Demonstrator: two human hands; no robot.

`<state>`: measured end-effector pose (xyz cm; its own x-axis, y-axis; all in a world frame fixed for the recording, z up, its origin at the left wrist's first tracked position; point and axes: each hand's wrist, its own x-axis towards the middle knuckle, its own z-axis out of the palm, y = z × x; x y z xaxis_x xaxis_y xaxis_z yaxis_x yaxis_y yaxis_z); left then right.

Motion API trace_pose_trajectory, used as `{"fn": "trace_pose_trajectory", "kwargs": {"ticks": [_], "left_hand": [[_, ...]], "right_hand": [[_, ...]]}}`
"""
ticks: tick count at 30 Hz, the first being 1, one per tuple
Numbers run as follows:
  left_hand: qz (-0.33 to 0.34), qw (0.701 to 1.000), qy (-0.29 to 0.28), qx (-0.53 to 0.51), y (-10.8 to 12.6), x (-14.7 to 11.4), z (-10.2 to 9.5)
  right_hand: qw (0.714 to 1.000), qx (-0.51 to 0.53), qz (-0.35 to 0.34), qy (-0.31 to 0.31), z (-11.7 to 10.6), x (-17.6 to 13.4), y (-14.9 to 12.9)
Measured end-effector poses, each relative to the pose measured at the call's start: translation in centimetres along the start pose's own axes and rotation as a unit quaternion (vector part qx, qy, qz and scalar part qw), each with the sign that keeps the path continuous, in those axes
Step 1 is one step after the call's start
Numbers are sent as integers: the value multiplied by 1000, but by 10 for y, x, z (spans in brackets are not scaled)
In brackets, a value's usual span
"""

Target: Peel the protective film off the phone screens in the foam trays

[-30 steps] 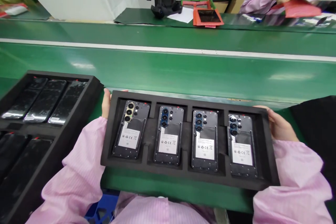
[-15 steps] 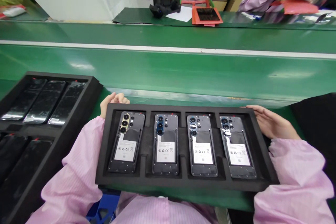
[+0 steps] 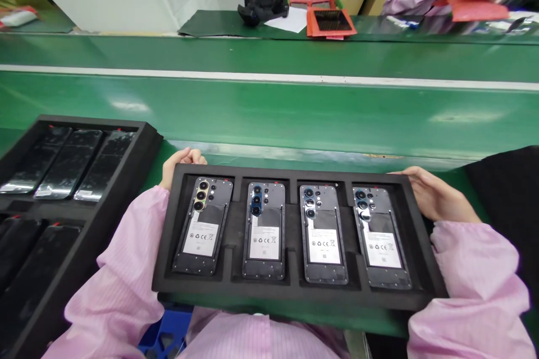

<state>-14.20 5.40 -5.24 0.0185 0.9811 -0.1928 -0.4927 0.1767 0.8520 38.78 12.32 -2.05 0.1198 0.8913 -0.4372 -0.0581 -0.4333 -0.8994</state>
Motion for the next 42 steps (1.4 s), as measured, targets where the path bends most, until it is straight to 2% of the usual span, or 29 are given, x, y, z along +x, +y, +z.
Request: {"fn": "trace_pose_trajectory", "kwargs": {"ticks": [4,12,17,22,42], "left_hand": [[-4,1000,1,3,0,0,-1],[-4,1000,0,5,1,0,0],[-4,1000,0,5,1,0,1],[-5,1000,-2,6,1,0,1],[3,1000,16,26,2,2,1]], "right_hand": [[1000,26,-4,-10,-7,6,4],[999,31,11,30,4,-1,-2],[1000,24,3,16,4,0,-1],[999,24,18,35,8,-3,-4],[1000,16,7,26,8,-3,-4]]}}
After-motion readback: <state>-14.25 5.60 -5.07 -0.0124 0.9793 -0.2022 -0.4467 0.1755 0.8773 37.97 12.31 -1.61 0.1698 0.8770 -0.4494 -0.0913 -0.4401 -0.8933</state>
